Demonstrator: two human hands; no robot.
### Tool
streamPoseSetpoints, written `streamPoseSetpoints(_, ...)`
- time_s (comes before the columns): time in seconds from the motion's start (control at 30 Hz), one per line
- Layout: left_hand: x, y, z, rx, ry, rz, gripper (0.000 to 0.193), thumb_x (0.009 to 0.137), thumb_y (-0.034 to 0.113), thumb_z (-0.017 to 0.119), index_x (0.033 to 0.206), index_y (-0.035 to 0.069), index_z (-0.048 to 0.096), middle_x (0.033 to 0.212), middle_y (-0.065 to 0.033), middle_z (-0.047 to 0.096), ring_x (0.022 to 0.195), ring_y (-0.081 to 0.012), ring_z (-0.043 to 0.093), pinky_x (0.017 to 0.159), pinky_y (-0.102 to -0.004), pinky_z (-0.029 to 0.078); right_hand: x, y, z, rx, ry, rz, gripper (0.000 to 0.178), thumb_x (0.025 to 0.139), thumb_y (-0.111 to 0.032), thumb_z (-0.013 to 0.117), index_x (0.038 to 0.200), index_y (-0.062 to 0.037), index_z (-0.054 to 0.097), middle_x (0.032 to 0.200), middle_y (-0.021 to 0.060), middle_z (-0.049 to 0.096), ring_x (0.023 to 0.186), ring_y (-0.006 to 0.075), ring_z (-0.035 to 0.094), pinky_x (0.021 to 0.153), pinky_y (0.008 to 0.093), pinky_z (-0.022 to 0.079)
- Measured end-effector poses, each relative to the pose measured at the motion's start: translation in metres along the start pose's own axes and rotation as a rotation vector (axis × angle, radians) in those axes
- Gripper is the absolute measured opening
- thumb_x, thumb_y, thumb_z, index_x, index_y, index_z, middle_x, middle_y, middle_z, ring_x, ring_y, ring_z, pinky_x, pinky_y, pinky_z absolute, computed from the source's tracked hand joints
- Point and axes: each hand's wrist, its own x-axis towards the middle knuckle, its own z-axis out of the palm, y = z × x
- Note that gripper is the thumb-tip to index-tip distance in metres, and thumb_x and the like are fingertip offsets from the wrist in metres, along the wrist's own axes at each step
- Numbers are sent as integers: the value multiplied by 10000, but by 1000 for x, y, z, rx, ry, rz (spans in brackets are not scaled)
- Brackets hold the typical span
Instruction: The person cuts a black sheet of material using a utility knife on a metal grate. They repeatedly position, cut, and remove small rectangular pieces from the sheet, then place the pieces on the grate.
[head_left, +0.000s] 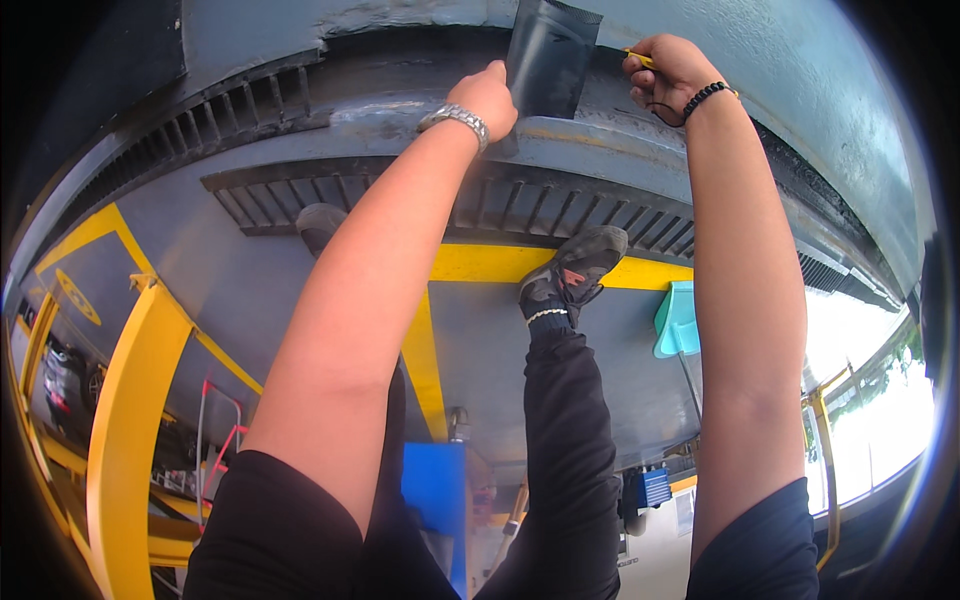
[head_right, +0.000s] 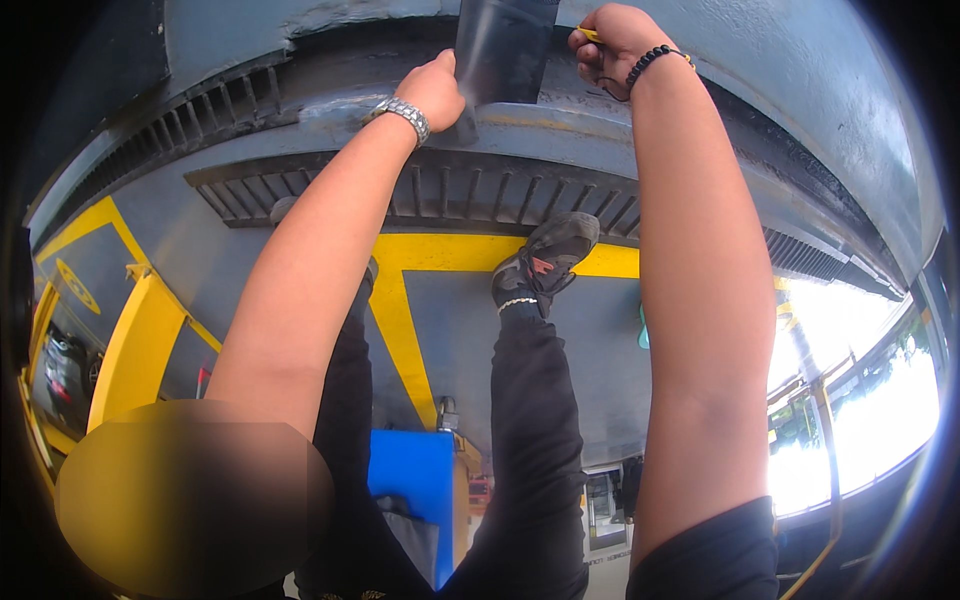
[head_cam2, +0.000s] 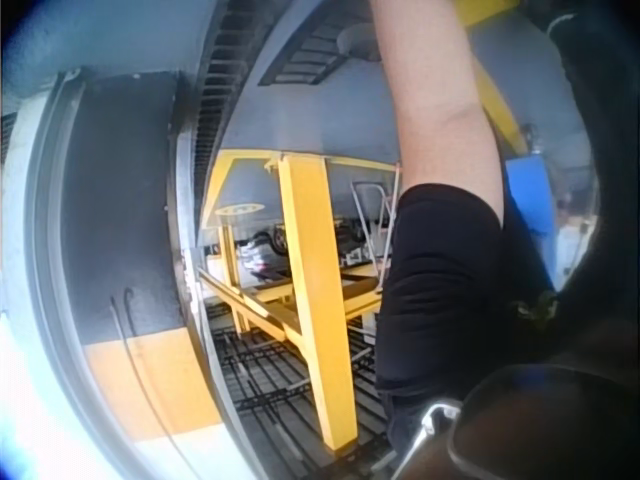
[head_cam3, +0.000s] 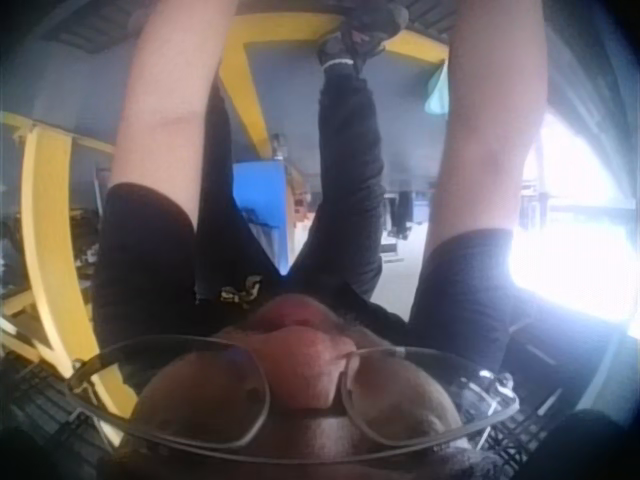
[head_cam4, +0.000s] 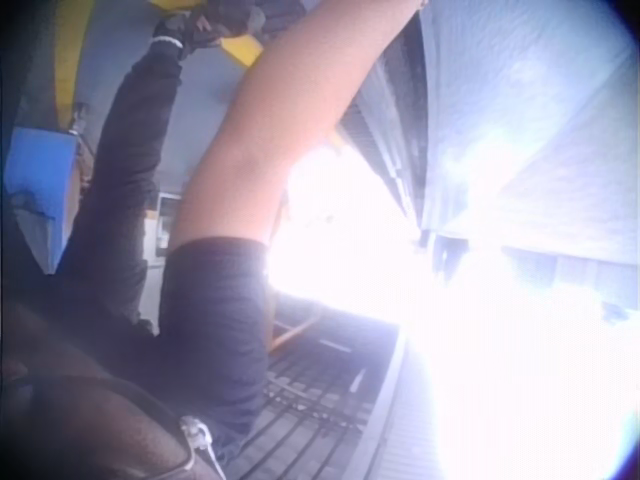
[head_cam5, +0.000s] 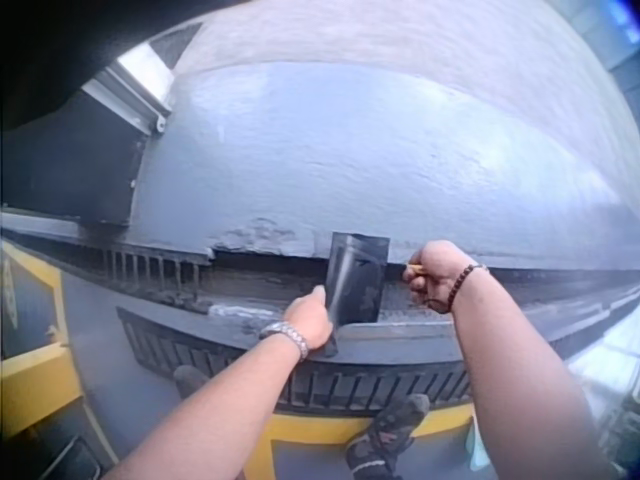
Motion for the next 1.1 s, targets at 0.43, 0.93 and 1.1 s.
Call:
streamPoseSetpoints(0.43,3,-1,0,5,-9,1,437,870,139,635,1264,-4,512,1208,-245,644,1148,-385,611,978,-447,492,-9,9,5,59,48,-7,119,923,-38,397,946,-14,511,652,13,558,428,55,381,492,269,419)
streamPoseSetpoints(0.93,5,-4,-2,11,-17,6,422,871,101,594,1271,-10,517,1209,-254,643,1154,-384,610,987,-440,486,5,9,5,63,42,11,136,986,-71,405,1052,-20,512,630,-40,480,417,34,314,493,252,368)
streamPoseSetpoints(1.1,7,-4,-3,3,-26,7,426,850,76,570,1261,-23,520,1190,-269,644,1151,-395,605,989,-448,476,5,4,8,28,61,9,149,970,-59,403,1061,-14,514,621,-39,478,404,35,309,488,250,366)
